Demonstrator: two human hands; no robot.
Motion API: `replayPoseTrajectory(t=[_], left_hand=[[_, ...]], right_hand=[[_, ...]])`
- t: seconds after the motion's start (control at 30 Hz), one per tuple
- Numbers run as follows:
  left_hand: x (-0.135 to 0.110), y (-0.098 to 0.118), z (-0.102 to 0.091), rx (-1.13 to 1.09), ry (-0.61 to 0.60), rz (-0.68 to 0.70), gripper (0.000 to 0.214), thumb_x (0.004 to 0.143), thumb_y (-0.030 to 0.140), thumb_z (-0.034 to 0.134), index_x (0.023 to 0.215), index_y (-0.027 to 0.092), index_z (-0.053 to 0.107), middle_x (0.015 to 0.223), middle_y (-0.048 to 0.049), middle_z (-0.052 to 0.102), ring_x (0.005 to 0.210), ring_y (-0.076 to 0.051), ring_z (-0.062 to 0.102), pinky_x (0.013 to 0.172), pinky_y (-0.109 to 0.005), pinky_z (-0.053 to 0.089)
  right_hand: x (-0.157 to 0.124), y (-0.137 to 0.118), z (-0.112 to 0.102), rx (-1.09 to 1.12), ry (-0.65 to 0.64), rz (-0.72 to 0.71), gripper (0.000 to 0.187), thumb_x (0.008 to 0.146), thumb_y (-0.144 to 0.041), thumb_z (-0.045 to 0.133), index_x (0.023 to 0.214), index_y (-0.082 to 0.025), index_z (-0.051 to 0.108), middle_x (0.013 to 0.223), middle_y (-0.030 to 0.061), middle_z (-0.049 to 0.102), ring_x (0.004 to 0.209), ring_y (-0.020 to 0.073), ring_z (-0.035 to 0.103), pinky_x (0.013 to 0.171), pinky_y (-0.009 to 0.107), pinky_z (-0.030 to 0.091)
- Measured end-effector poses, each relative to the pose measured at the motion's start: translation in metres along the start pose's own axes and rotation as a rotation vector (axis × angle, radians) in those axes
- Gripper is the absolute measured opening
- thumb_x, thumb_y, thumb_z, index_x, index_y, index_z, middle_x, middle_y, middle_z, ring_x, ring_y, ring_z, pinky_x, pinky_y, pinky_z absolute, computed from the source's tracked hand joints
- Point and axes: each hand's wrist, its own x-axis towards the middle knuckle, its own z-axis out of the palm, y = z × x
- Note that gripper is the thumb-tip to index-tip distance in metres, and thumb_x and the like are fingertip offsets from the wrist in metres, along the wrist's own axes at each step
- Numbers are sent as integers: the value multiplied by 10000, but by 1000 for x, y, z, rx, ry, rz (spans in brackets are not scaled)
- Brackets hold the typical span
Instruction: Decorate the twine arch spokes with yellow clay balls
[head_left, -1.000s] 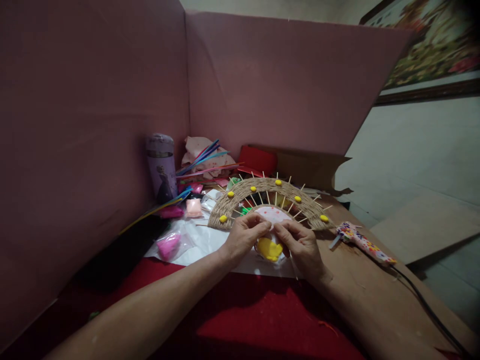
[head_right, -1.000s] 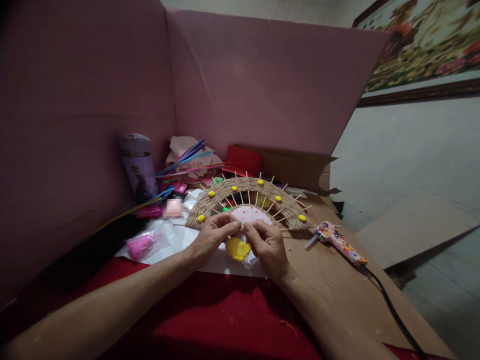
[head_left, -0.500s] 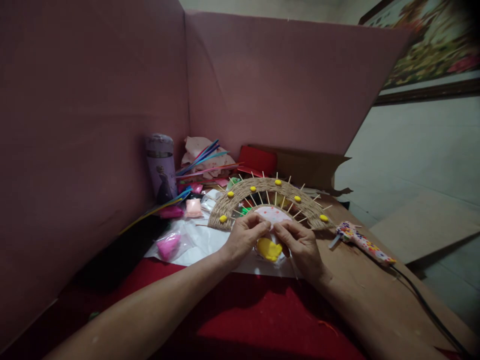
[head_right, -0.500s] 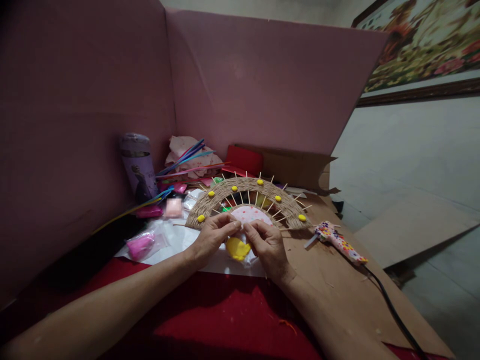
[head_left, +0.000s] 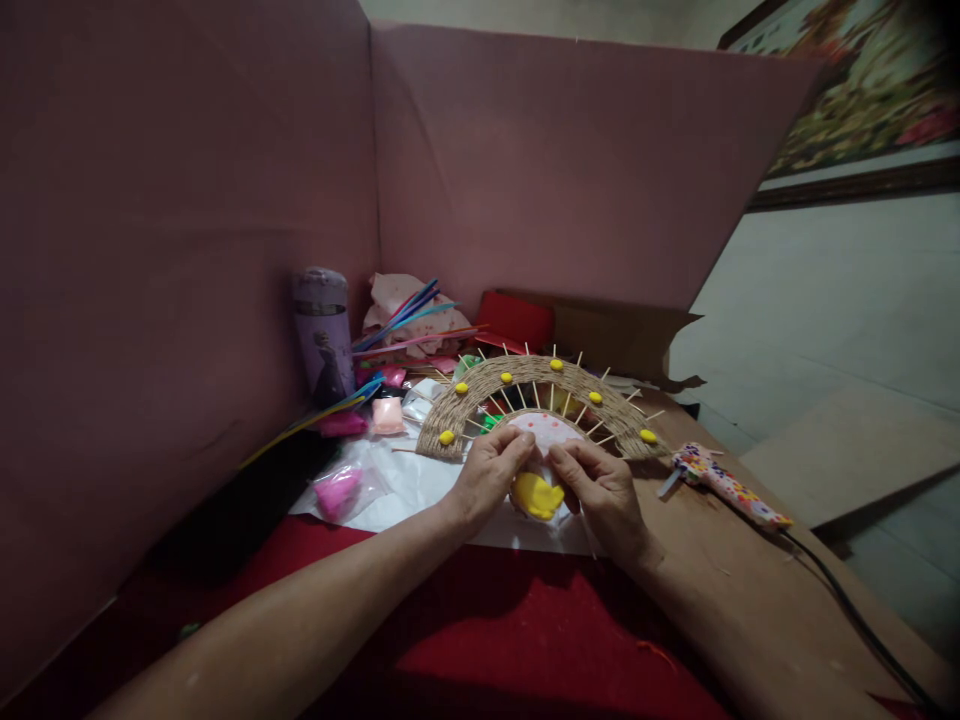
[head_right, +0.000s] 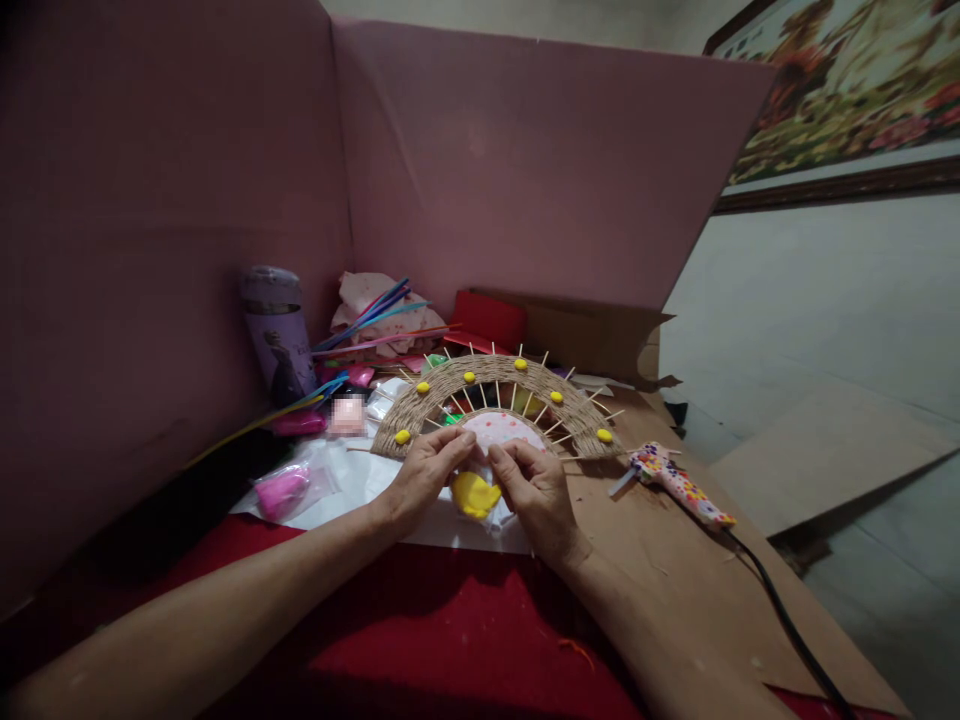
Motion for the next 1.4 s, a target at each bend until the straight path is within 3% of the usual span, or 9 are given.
replayPoseTrajectory(t=[0.67, 0.97, 1.4], left_hand=[[2, 2, -1, 95, 22, -1, 317, 761, 407, 547, 614, 130, 590, 585, -2, 491, 553, -99, 413, 534, -232, 315], [2, 4, -1, 138, 23, -10, 303, 760, 377, 519, 580, 135, 553, 570, -11, 518, 551, -110, 455, 554, -238, 361], [2, 5, 0, 160, 43, -17, 296, 752, 361, 521, 548, 147, 513, 536, -2, 510, 514, -99, 451, 515, -225, 358]], right_hand=[[-1, 2, -1, -40, -22, -64, 307, 841, -380, 563, 610, -179, 536, 486, -50, 399, 421, 79, 328, 391, 217, 273], [-3, 2, -1, -165, -70, -166, 238, 857, -305, 551, 671, -165, 601, 571, -21, 485, 529, 98, 419, 486, 214, 343], [-3, -1, -2, -272, -95, -212, 273, 862, -305, 527, 626, -171, 560, 551, -17, 487, 520, 105, 420, 486, 217, 342]])
